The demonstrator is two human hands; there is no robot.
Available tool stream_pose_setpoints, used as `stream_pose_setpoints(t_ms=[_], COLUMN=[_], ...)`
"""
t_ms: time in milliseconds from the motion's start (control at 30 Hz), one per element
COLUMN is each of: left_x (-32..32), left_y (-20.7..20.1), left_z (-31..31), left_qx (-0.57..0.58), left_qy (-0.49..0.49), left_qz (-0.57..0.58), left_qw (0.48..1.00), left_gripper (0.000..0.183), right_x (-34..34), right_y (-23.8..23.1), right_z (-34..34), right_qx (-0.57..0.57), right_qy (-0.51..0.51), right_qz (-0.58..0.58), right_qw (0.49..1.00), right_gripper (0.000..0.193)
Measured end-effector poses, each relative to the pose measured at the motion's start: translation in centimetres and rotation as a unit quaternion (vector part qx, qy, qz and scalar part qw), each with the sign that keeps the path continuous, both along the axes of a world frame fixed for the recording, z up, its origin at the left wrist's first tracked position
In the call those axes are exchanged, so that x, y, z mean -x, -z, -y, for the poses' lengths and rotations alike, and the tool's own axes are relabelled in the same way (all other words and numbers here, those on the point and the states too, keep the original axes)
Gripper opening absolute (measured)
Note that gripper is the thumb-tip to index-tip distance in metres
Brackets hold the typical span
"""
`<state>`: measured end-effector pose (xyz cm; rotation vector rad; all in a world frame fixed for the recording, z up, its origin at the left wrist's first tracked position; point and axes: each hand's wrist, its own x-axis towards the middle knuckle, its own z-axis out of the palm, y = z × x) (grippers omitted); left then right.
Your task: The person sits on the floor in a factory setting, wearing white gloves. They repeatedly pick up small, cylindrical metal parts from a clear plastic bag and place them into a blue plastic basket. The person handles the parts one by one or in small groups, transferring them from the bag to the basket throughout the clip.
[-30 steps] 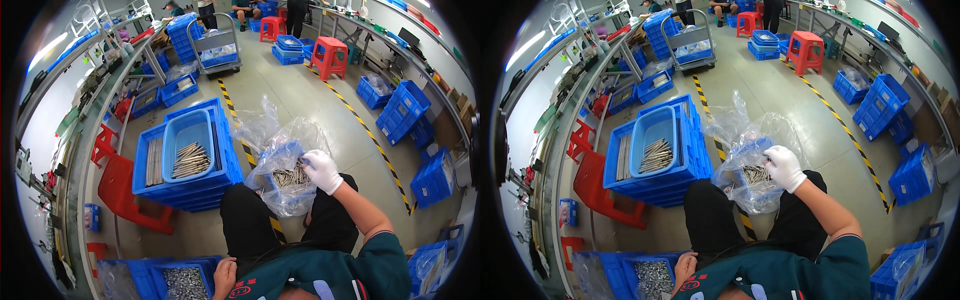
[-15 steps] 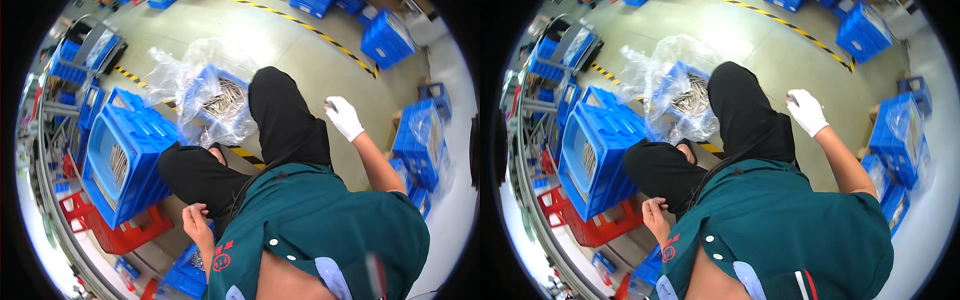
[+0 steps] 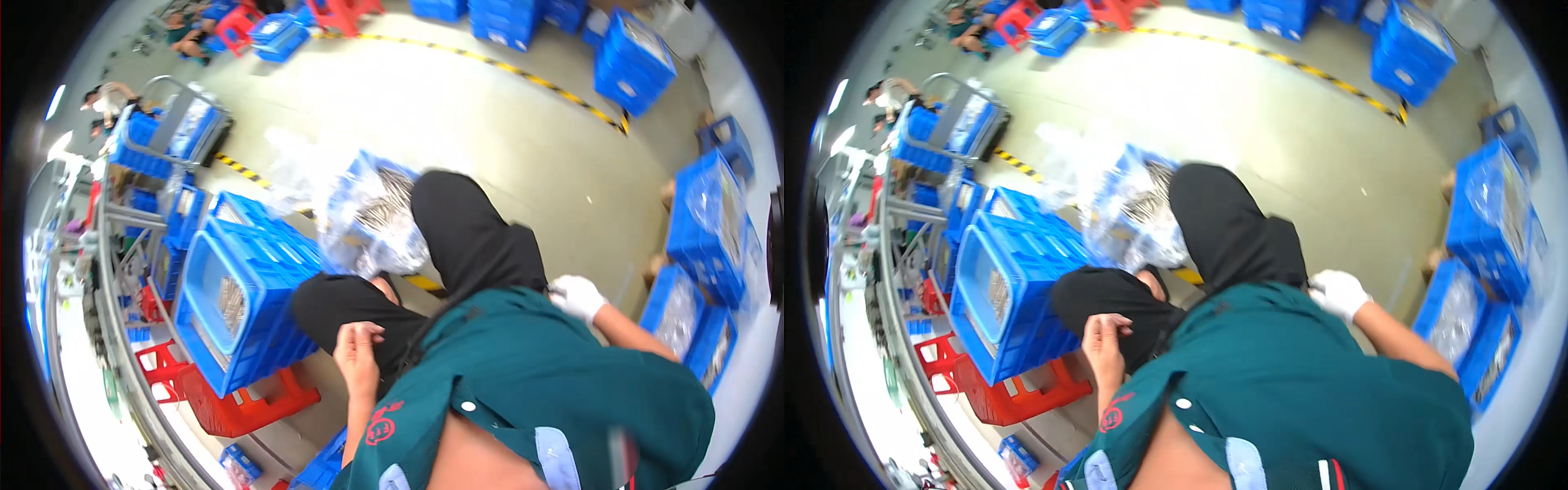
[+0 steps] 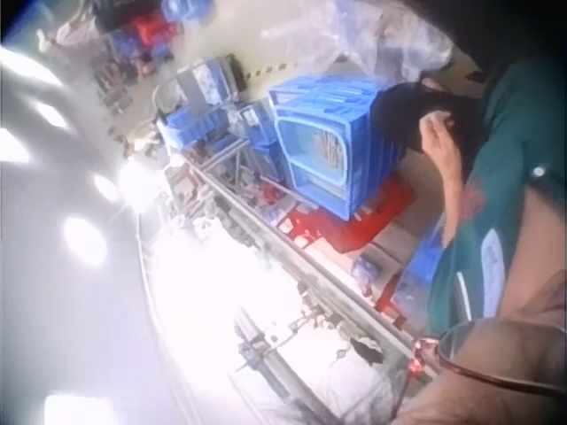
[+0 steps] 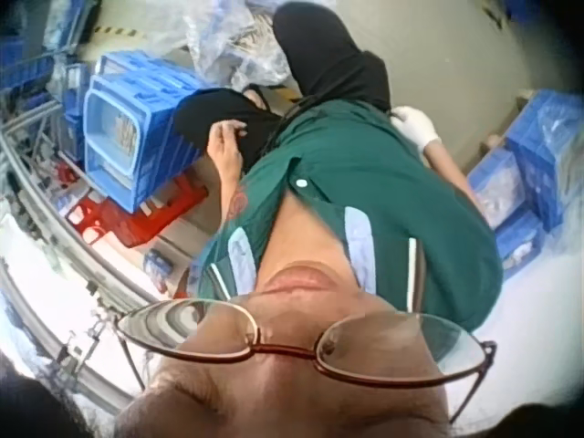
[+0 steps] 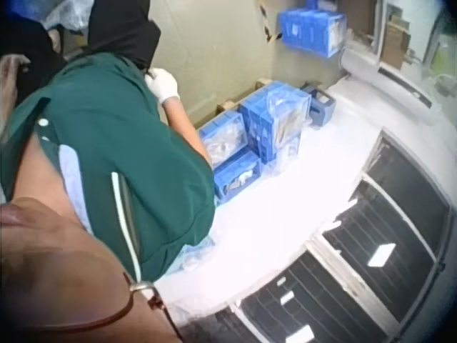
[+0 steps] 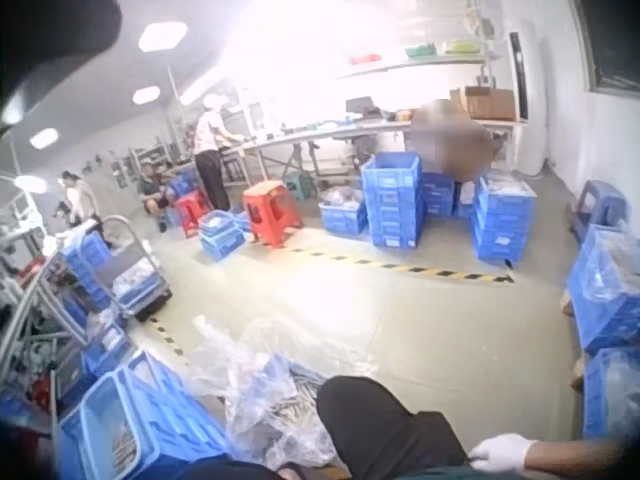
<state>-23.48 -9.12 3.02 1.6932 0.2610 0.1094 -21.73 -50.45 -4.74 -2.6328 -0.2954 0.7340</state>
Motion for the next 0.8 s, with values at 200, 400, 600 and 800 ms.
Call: stream_pose_setpoints(t_ms=[200,400,600,800], left_x=[-2.9,-3.9,-3.6,-3.7], left_y=[-0.3,0.9,2.5,2.8], left_z=[1.3,2.7,2.0,1.5], left_qx=[0.013,0.045,0.147,0.193], left_qy=[0.061,0.099,0.062,0.035], left_qz=[0.048,0.067,0.046,0.039], left_qw=[0.997,0.992,0.986,0.98], left_gripper=[0.022,0.023,0.024,0.027], right_x=[-0.8,-3.4,-4.1,-5.1], right_y=[-0.7,1.3,-0.2,-1.8], right_z=[-2.6,-3.5,-5.4,-5.7], right_qx=[-0.214,-0.163,-0.168,-0.118], right_qy=[0.21,0.272,0.269,0.201], right_qz=[-0.071,-0.107,-0.079,-0.098], right_qw=[0.951,0.942,0.945,0.968], right_gripper=[0.035,0.057,0.079,0.084])
